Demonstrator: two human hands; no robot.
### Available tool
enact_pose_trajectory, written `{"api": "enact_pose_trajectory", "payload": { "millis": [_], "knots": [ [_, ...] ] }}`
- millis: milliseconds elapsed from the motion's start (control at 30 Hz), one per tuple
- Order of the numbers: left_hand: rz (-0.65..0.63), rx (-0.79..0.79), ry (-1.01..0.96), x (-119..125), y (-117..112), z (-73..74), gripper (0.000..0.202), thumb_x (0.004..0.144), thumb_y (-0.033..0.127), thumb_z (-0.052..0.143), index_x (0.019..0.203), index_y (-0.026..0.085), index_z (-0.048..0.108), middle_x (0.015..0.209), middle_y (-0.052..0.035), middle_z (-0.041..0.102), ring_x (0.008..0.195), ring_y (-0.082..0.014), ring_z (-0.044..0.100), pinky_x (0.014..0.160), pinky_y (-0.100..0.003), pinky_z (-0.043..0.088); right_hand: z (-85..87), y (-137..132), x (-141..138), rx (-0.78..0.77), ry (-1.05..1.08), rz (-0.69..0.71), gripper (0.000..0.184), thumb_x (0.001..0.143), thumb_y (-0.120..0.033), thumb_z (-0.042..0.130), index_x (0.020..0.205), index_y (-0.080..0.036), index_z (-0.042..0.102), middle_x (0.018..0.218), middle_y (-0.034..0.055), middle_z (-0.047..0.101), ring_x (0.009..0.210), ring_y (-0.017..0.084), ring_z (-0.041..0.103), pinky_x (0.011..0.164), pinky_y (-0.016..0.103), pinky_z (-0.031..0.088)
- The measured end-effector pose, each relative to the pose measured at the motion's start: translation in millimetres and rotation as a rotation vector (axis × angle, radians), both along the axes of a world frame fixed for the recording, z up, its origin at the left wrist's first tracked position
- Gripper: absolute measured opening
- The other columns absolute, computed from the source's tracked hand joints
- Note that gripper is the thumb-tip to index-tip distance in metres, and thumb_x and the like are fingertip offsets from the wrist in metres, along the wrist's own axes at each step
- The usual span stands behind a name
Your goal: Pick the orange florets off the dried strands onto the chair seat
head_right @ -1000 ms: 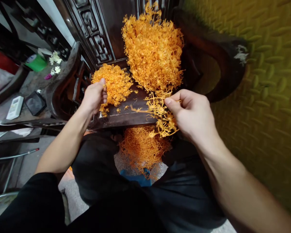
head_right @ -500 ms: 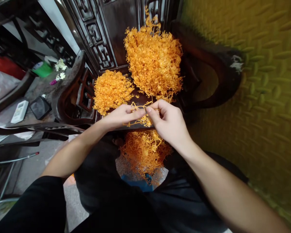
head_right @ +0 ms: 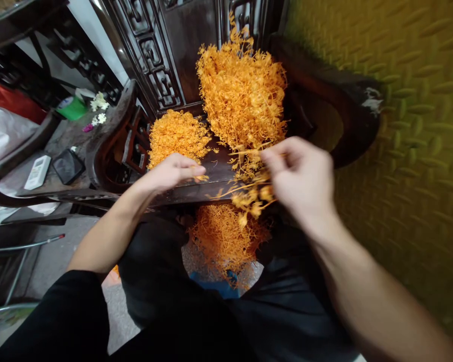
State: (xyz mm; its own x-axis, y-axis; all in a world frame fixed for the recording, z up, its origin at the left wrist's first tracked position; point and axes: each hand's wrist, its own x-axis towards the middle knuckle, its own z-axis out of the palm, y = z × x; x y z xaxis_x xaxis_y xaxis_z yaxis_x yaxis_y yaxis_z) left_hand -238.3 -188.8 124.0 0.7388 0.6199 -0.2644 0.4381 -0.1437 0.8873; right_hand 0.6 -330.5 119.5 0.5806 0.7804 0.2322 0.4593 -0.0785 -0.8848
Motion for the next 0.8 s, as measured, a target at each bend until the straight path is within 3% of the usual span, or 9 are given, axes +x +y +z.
{"api": "enact_pose_trajectory", "payload": {
  "millis": [100, 233, 300, 400, 467, 567, 667, 733, 800],
  "knots": [
    [0.285, 0.229, 0.065, -19.9, 39.3, -17.4, 0.044, 0.093, 0.059, 0.061, 0.072, 0.020, 0.066, 0.055, 0.0028, 0.045, 0.051, -0.0116, 0.036, 0.055, -0.028, 0.030, -0.9, 1.5, 9.7, 0.050, 0.186, -0.123, 0.020, 0.081, -0.034, 0.078, 0.077, -0.019, 0.066, 0.056, -0.0013, 0.052, 0.046, 0.012, 0.039, 0.045, 0.028, 0.025],
    [0.549, 0.669, 0.282, -28.5, 94.7, -50.4, 0.025, 0.099, 0.035, 0.053, 0.092, 0.019, 0.071, 0.093, -0.0122, 0.072, 0.092, -0.0263, 0.066, 0.090, -0.043, 0.051, -10.8, 10.1, -0.3, 0.010, 0.508, 0.152, 0.028, 0.083, -0.043, 0.082, 0.078, -0.021, 0.065, 0.054, -0.0034, 0.049, 0.043, 0.008, 0.033, 0.042, 0.026, 0.020],
    [0.584, 0.771, 0.318, -27.1, 112.4, -60.4, 0.030, 0.094, 0.028, 0.060, 0.121, 0.019, 0.069, 0.130, -0.0185, 0.068, 0.126, -0.0357, 0.060, 0.110, -0.053, 0.044, -14.2, 15.4, -7.6, 0.016, 0.577, 0.223, 0.030, 0.083, -0.045, 0.082, 0.079, -0.021, 0.065, 0.057, -0.0026, 0.053, 0.042, 0.007, 0.032, 0.041, 0.025, 0.019],
    [0.576, 0.769, 0.287, -23.6, 122.1, -58.1, 0.071, 0.084, 0.021, 0.068, 0.153, 0.022, 0.051, 0.165, -0.0181, 0.043, 0.152, -0.0413, 0.038, 0.124, -0.062, 0.030, -15.1, 21.0, -13.9, 0.003, 0.623, 0.269, 0.032, 0.081, -0.047, 0.084, 0.081, -0.021, 0.065, 0.059, -0.0019, 0.057, 0.042, 0.007, 0.034, 0.040, 0.024, 0.020],
    [0.573, 0.725, 0.213, -20.0, 115.9, -46.9, 0.076, 0.083, 0.019, 0.067, 0.156, 0.017, 0.047, 0.168, -0.0174, 0.039, 0.156, -0.0379, 0.035, 0.129, -0.057, 0.025, -15.4, 22.9, -16.4, -0.018, 0.646, 0.291, 0.035, 0.078, -0.049, 0.087, 0.085, -0.021, 0.065, 0.062, -0.0018, 0.059, 0.044, 0.007, 0.037, 0.040, 0.023, 0.024],
    [0.462, 0.505, 0.036, -8.6, 83.4, -27.4, 0.046, 0.094, 0.034, 0.061, 0.134, 0.012, 0.067, 0.141, -0.0183, 0.068, 0.136, -0.0309, 0.060, 0.121, -0.049, 0.041, -18.8, 23.5, -22.0, -0.058, 0.673, 0.340, 0.040, 0.072, -0.048, 0.091, 0.091, -0.021, 0.067, 0.066, -0.0013, 0.063, 0.046, 0.008, 0.045, 0.040, 0.023, 0.031],
    [0.067, 0.040, -0.109, 8.2, 32.4, -15.1, 0.054, 0.099, 0.061, 0.052, 0.106, 0.014, 0.078, 0.107, -0.0137, 0.080, 0.104, -0.0237, 0.075, 0.097, -0.041, 0.057, -24.3, 22.4, -31.1, -0.061, 0.656, 0.388, 0.043, 0.070, -0.048, 0.094, 0.088, -0.021, 0.066, 0.069, 0.0005, 0.068, 0.048, 0.009, 0.051, 0.041, 0.022, 0.037],
    [-0.065, -0.055, -0.172, 18.5, 2.7, -12.2, 0.047, 0.091, 0.060, 0.066, 0.099, 0.015, 0.079, 0.099, -0.0102, 0.080, 0.093, -0.0193, 0.074, 0.086, -0.034, 0.058, -26.8, 21.0, -37.3, -0.065, 0.642, 0.411, 0.044, 0.069, -0.049, 0.095, 0.084, -0.021, 0.064, 0.068, 0.0012, 0.069, 0.047, 0.010, 0.053, 0.041, 0.023, 0.040],
    [-0.071, -0.097, -0.232, 25.5, -14.8, -11.9, 0.037, 0.084, 0.050, 0.079, 0.094, 0.014, 0.079, 0.094, -0.0087, 0.079, 0.083, -0.0155, 0.072, 0.079, -0.030, 0.056, -27.2, 19.4, -42.0, -0.079, 0.640, 0.421, 0.046, 0.066, -0.049, 0.096, 0.080, -0.021, 0.063, 0.067, 0.0015, 0.070, 0.046, 0.011, 0.054, 0.040, 0.024, 0.040]
  ]
}}
